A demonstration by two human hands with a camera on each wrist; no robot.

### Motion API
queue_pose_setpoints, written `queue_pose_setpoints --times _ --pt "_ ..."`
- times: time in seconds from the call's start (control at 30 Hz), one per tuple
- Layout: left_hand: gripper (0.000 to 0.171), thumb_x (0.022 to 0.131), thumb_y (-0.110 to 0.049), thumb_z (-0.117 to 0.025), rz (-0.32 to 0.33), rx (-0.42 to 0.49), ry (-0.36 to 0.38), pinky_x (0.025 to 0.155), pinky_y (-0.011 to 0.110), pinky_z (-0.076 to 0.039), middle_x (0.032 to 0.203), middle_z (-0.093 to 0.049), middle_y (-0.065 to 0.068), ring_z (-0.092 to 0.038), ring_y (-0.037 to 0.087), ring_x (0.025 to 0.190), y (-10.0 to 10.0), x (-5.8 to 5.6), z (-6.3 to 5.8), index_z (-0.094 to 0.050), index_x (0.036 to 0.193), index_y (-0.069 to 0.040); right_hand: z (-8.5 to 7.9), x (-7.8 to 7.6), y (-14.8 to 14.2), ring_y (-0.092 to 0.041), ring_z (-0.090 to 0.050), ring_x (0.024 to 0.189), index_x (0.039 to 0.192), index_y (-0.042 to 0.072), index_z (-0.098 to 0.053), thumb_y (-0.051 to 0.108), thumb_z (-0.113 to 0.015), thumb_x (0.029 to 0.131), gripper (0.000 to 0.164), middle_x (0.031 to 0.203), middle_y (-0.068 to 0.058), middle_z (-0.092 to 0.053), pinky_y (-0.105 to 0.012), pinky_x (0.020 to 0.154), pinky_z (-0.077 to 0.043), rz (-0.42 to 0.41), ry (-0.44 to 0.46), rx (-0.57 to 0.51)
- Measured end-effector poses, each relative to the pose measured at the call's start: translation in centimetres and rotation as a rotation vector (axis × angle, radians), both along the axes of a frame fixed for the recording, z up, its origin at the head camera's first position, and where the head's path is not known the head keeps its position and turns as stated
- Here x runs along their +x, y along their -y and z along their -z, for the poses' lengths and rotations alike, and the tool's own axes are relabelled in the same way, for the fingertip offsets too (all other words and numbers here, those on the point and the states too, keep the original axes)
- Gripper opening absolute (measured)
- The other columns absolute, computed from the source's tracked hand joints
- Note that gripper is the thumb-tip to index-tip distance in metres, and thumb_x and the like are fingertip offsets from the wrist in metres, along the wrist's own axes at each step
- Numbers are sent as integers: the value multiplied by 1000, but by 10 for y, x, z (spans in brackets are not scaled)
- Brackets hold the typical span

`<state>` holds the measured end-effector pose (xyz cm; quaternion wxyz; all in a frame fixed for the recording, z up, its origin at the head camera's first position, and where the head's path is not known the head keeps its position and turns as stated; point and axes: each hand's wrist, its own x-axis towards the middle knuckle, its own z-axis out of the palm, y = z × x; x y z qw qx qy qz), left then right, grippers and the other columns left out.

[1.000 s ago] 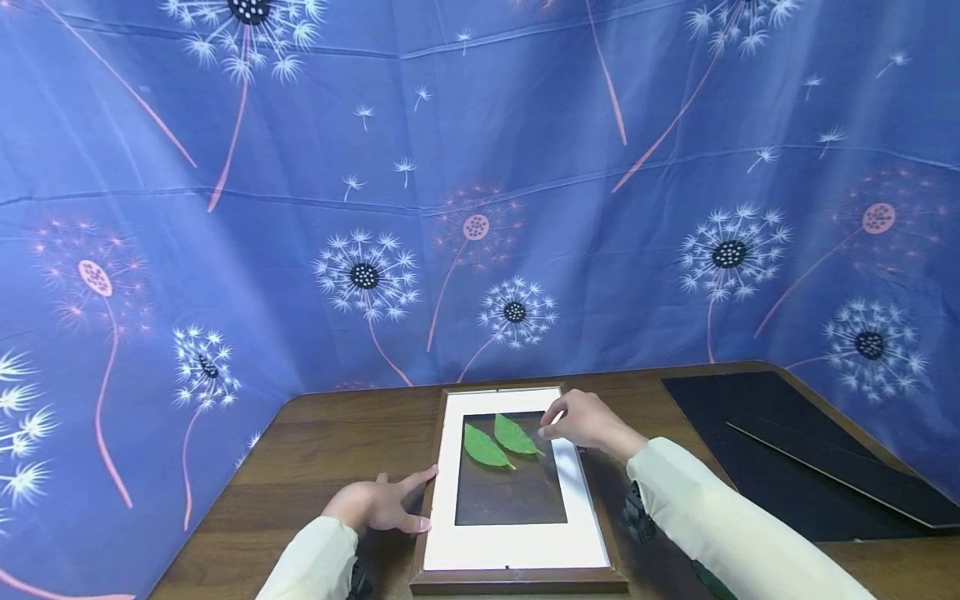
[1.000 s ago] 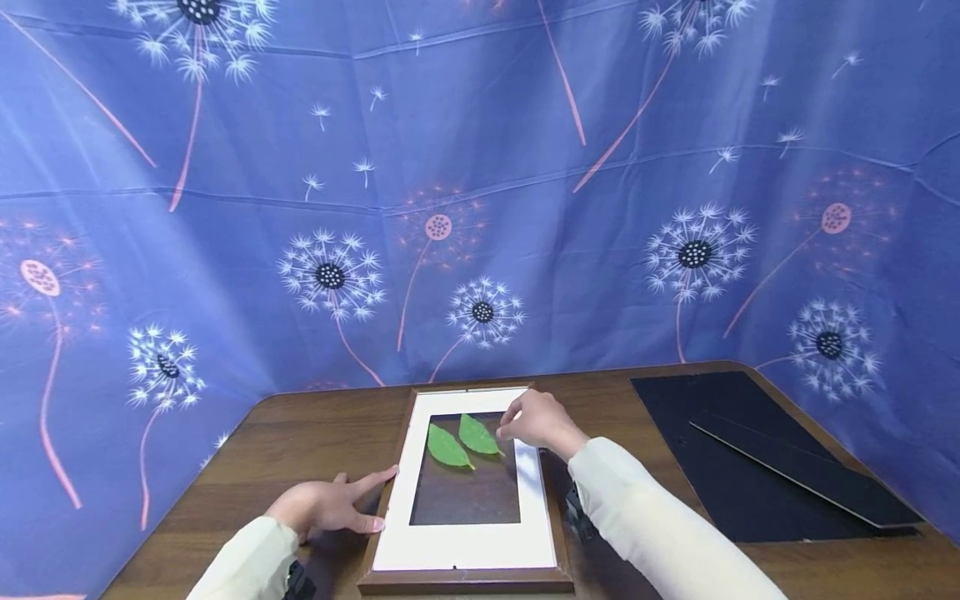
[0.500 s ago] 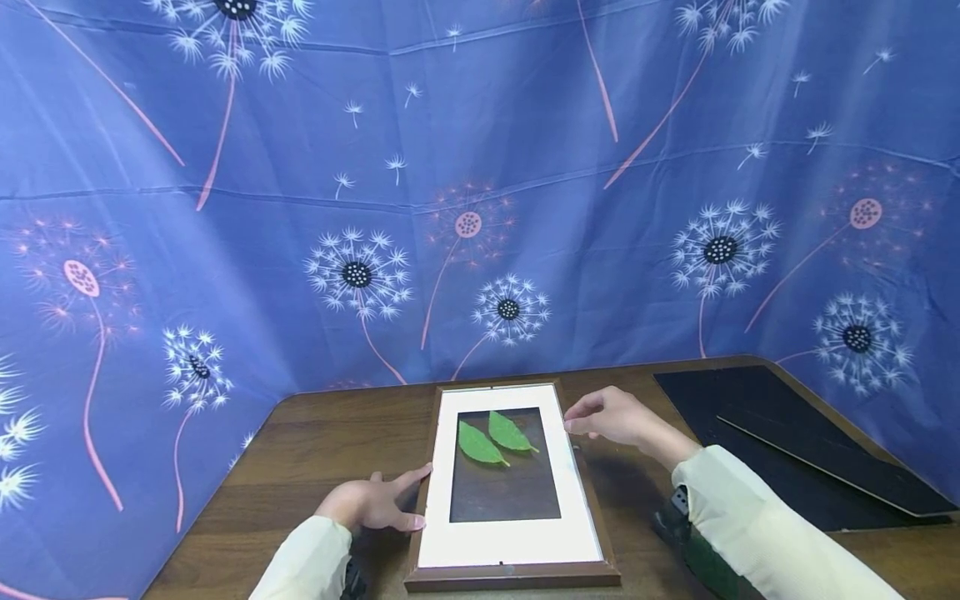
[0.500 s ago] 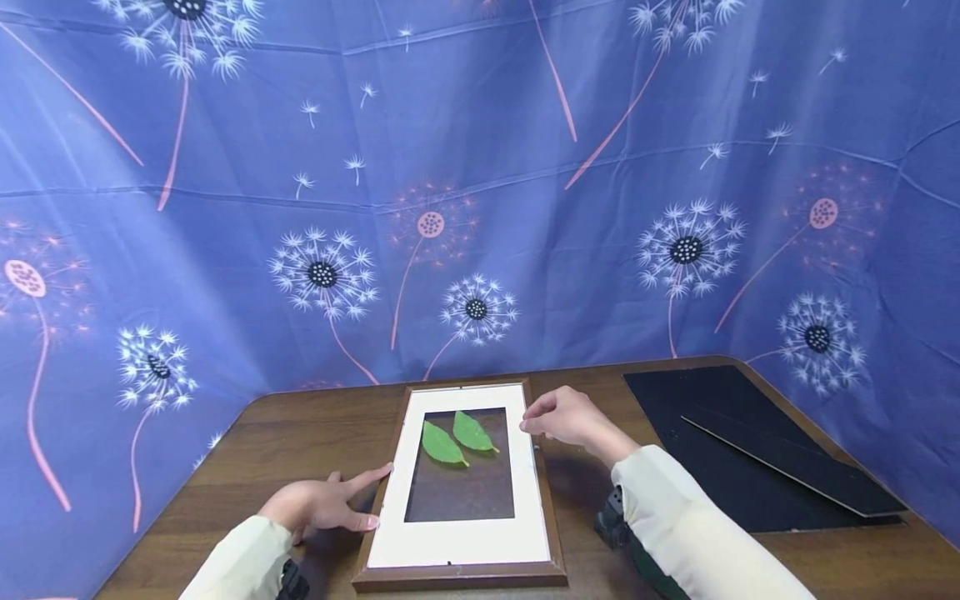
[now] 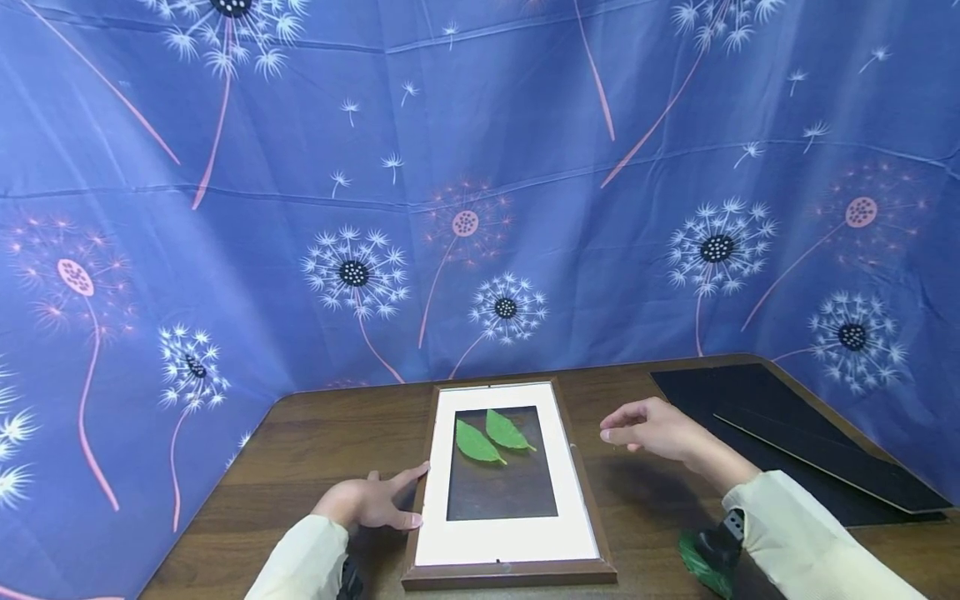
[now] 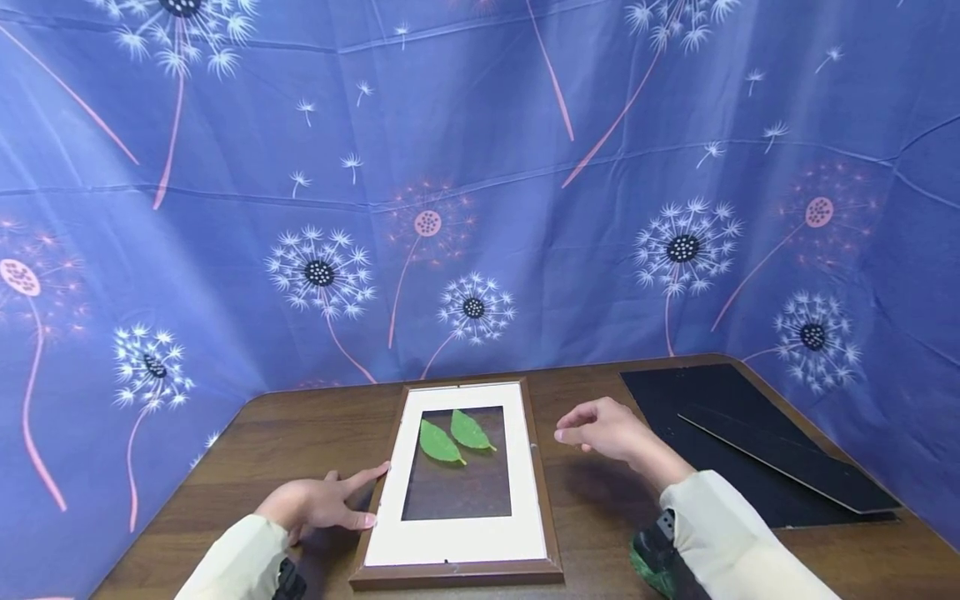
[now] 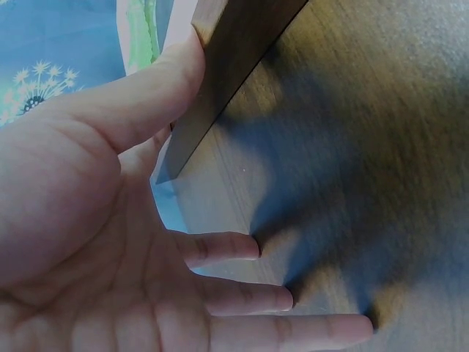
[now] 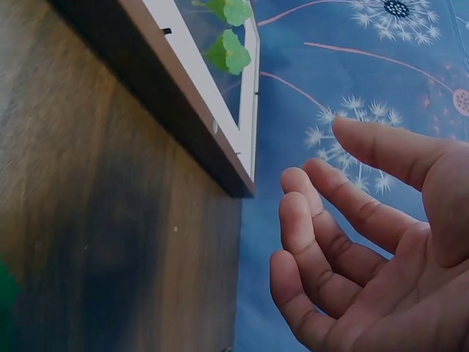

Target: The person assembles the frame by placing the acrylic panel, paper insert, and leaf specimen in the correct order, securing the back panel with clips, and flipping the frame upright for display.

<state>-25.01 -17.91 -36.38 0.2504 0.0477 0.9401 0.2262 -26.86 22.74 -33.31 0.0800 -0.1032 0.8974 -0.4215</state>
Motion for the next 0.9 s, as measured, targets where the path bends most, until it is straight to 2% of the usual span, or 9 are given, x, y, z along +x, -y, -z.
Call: queue_pose_setpoints --times 0.27,0.5,0.77,0.9 --pt "81 90 -28 -78 -51 80 15 100 75 -35 152 -9 49 -17 71 137 0 2 -1 -35 159 -20 4 9 -20 -26 -65 92 119 -4 -69 24 -69 98 36 109 -9 -70 -47 80 -53 -3 -3 -14" --pt "82 90 -30 -78 -62 70 24 95 77 -38 152 -9 49 -18 72 136 0 1 1 -35 159 -21 8 23 -36 -26 -64 90 121 -5 -67 26 -67 98 39 108 -8 -70 -44 76 -52 -4 17 -35" --pt "81 90 -32 -77 -30 34 7 102 77 -30 152 -12 49 -17 71 137 -1 1 2 -35 158 -21 19 35 -58 -24 -62 91 125 -6 -64 27 -63 101 41 109 -8 -69 -41 74 -51 6 53 -34" --pt "81 91 -33 -77 -25 31 4 100 77 -32 151 -12 49 -18 71 136 -1 2 2 -35 159 -21 25 40 -69 -22 -60 89 126 -8 -63 28 -62 102 43 106 -7 -69 -37 71 -50 6 71 -38"
